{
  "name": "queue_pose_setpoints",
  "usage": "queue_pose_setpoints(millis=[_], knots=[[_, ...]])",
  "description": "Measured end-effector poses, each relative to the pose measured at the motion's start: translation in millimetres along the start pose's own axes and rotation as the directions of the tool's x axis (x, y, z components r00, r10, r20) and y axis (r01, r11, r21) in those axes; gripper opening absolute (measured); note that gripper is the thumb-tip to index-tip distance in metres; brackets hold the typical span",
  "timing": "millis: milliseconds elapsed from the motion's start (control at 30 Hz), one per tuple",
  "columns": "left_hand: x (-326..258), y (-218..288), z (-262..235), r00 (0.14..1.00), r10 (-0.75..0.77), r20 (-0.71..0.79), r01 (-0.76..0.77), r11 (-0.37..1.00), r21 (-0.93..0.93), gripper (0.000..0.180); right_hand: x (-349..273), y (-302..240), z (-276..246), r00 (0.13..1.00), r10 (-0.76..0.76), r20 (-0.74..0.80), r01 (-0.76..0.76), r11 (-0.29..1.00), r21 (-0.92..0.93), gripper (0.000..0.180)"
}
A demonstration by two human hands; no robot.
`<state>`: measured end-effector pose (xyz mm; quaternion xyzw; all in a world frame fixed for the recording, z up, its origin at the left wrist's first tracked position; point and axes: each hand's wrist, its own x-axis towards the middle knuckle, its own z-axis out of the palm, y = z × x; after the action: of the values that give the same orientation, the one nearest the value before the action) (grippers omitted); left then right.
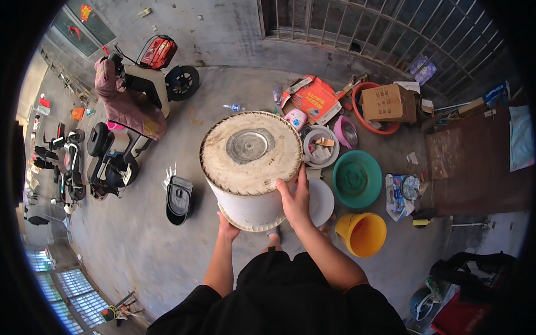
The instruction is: The person organizes various plastic buckets and basins on the floor, then picks up a green basin and a cloth to scrub the inside of the basin by hand while squatting.
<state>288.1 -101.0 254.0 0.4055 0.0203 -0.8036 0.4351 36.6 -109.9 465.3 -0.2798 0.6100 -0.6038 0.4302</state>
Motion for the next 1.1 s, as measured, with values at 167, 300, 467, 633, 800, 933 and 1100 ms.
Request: queue_pose_setpoints(millis=[167, 300, 467, 633, 800, 933, 1100], knots=[[-7.0, -3.0, 1.6, 1.0, -0.018, 0.021, 0.017, 1.0, 0.026, 0.071, -0.9, 5.8, -9.1, 1.0, 0.017, -0.023, -0.018, 1.0, -0.006, 0.073], [-10.2, -2.1, -15.2, 0.999, -0.03, 0.018, 0.028, 0.995, 0.095, 0.061, -2.5, 5.2, -13.2, 0.995, 0.094, -0.04, -0.093, 0.995, 0.027, 0.07], [-33.0, -8.4, -22.4, 0.997, 0.048, -0.066, -0.042, 0.994, 0.098, 0.057, 7.1, -13.0, -39.9, 0.922, 0.386, -0.03, -0.379, 0.915, 0.137, 0.059], [-47.0, 2.4, -7.9, 0.94, 0.273, -0.203, -0.249, 0.959, 0.134, 0.049, 35.4, 59.0, -82.1, 0.867, 0.496, 0.048, -0.488, 0.825, 0.284, 0.052], [-47.3, 3.4, 36.1, 0.682, 0.619, -0.389, -0.416, 0.766, 0.49, 0.045, 44.0, 170.6, -132.9, 0.839, 0.544, -0.031, -0.521, 0.817, 0.247, 0.034], [-17.4, -8.9, 45.7, 0.403, 0.802, -0.44, -0.351, 0.579, 0.735, 0.049, 30.1, 260.0, -163.4, 0.696, 0.677, -0.241, -0.658, 0.735, 0.165, 0.027], [47.6, -35.4, 34.5, 0.257, 0.912, -0.321, -0.191, 0.374, 0.908, 0.053, 17.9, 442.1, -242.1, 0.66, 0.579, -0.478, -0.72, 0.67, -0.181, 0.03]])
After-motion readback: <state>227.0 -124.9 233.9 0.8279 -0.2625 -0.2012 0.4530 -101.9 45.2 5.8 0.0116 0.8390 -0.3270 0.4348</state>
